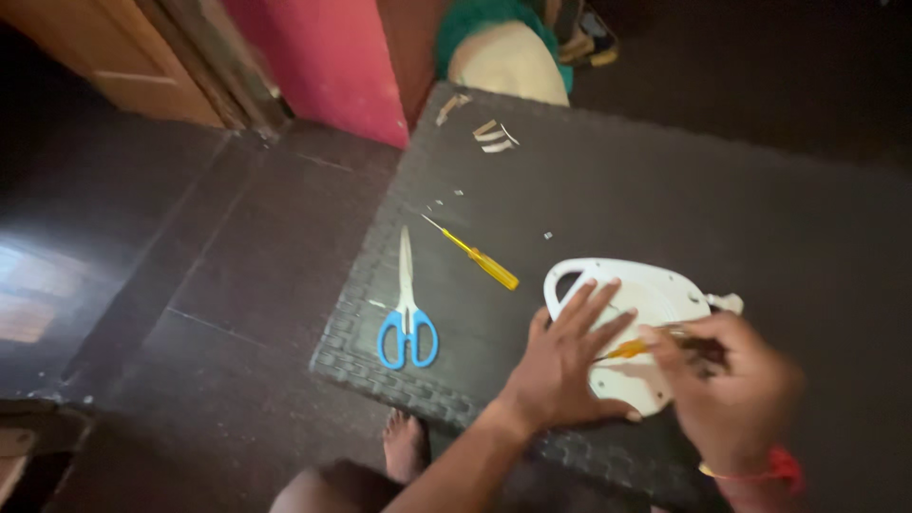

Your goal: The person uses a yellow screwdriver to remove screws from a white plastic appliance casing on a dark table. They then use a small tool to scrape or clean the surface of the casing before reinserting the screws.

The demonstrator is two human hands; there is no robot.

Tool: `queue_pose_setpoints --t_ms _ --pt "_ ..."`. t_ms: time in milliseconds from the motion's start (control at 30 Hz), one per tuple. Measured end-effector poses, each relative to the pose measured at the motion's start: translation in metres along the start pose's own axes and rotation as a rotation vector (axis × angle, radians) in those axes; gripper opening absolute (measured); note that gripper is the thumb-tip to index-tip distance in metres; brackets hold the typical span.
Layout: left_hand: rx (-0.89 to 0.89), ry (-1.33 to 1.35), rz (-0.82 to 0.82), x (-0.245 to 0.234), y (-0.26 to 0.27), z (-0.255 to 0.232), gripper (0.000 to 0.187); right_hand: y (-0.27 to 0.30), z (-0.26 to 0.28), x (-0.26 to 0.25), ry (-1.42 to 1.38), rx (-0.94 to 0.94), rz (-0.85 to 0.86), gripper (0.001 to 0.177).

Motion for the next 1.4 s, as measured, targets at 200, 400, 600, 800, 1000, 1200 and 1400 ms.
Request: queue_pose_setpoints --t_ms 200,400,600,800,1000,1200,1400 --pt "-0.057 0.067 -0.087 -0.008 0.008 -0.001 0.079 -0.003 -0.054 -0.004 -0.488 0.325 -0.295 0.030" --pt "-0.120 0.262 -0.204 -0.034 0.013 0.000 0.053 0.000 -0.062 0.030 -0.556 0.626 -0.347 0.016" --pt "-0.267 1.324 -0.363 -0.030 0.004 0.021 0.041 0.009 -0.027 0.090 -0.607 0.527 -0.065 0.019" --pt "-0.673 1.740 -0.638 -0.032 0.002 0.070 0.022 -0.006 0.034 0.112 0.011 -0.124 0.163 0.015" --pt "-0.978 1.484 -0.516 -0.042 0.011 0.098 0.025 -0.076 0.009 0.116 0.251 -0.095 0.190 0.015" --pt "-0.968 1.362 -0.509 -0.057 0.009 0.095 0.032 -0.096 -0.059 0.157 0.524 0.178 0.376 0.033" --pt "-0.970 1.393 -0.507 -0.063 0.011 0.103 0.031 -0.089 -0.108 0.166 0.402 0.140 0.229 0.023"
Point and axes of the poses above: each hand's wrist, its own y-axis away from the middle knuckle, its own x-axis out of the palm, z = x × y, the point moved 3 cm from there along -y, towards the middle knuckle, and after that the axes turned 10 degrees about -y, right-handed, at the moved point
